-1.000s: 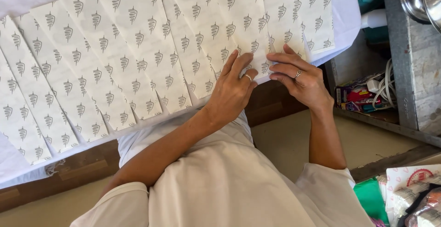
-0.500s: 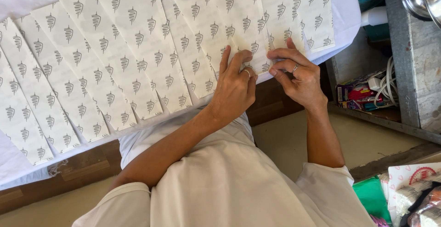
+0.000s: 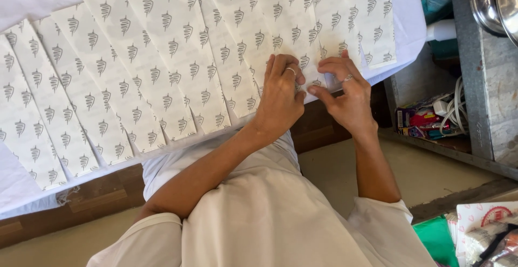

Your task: Applying glue to the edges of printed paper strips and stacking them together for assembly.

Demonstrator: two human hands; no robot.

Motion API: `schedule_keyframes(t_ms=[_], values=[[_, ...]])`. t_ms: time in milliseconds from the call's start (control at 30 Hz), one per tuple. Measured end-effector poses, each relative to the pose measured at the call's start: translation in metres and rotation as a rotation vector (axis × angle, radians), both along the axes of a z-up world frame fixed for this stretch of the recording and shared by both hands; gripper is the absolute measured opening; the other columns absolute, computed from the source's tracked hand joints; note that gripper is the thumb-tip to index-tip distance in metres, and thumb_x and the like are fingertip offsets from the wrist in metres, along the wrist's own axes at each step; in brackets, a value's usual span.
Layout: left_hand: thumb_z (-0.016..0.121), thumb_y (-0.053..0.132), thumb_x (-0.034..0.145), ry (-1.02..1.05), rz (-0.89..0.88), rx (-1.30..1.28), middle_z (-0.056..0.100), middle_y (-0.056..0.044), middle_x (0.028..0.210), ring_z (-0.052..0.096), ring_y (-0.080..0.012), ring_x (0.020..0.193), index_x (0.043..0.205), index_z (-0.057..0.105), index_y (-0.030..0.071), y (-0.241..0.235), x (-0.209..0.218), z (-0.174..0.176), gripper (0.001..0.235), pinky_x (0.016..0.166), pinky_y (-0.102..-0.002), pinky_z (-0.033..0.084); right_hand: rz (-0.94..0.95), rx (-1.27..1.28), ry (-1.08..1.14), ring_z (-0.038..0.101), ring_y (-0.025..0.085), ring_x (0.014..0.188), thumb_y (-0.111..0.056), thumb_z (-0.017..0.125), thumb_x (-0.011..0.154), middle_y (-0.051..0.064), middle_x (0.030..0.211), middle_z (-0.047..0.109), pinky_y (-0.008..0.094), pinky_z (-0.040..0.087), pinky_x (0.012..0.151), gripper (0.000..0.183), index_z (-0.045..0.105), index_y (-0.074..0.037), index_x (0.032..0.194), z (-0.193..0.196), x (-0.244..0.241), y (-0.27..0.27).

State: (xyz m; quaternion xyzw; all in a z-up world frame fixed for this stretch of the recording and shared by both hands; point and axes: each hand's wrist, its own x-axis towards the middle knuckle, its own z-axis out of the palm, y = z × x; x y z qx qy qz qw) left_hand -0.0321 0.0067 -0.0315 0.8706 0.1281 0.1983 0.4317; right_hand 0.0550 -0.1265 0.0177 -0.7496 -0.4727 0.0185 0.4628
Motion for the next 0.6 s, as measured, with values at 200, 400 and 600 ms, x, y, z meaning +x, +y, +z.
schedule_keyframes(t_ms=[200, 400, 600], values=[[0.076, -0.02, 0.067, 0.025, -0.028, 0.019, 0.056, -0.019, 0.109, 0.064, -0.0448, 0.115, 0.089, 0.066, -0.007, -0.001, -0.006, 0.014, 0.028, 0.12, -0.062, 0.029, -0.003, 0.007, 0.062, 0.069, 0.042, 0.108, 0.017, 0.074, 0.091, 0.021, 0.105, 0.071, 0.063, 0.04, 0.114, 0.016, 0.069, 0.009, 0.104, -0.005, 0.004, -0.005], [0.08, -0.002, 0.076, 0.035, 0.031, 0.113, 0.055, -0.018, 0.107, 0.064, -0.039, 0.115, 0.09, 0.068, -0.005, -0.008, -0.001, 0.012, 0.019, 0.118, -0.06, 0.033, -0.023, -0.004, 0.018, 0.07, 0.041, 0.106, 0.019, 0.075, 0.089, 0.022, 0.104, 0.07, 0.063, 0.042, 0.113, 0.018, 0.07, 0.009, 0.104, -0.007, 0.0, -0.004], [0.087, -0.001, 0.073, 0.021, -0.035, 0.279, 0.057, -0.019, 0.104, 0.062, -0.0381, 0.117, 0.091, 0.069, -0.008, -0.003, -0.002, -0.004, 0.026, 0.116, -0.056, 0.038, -0.02, -0.01, 0.038, 0.069, 0.041, 0.108, 0.018, 0.074, 0.092, 0.024, 0.106, 0.07, 0.062, 0.038, 0.117, 0.016, 0.069, 0.01, 0.104, -0.006, 0.0, -0.005]])
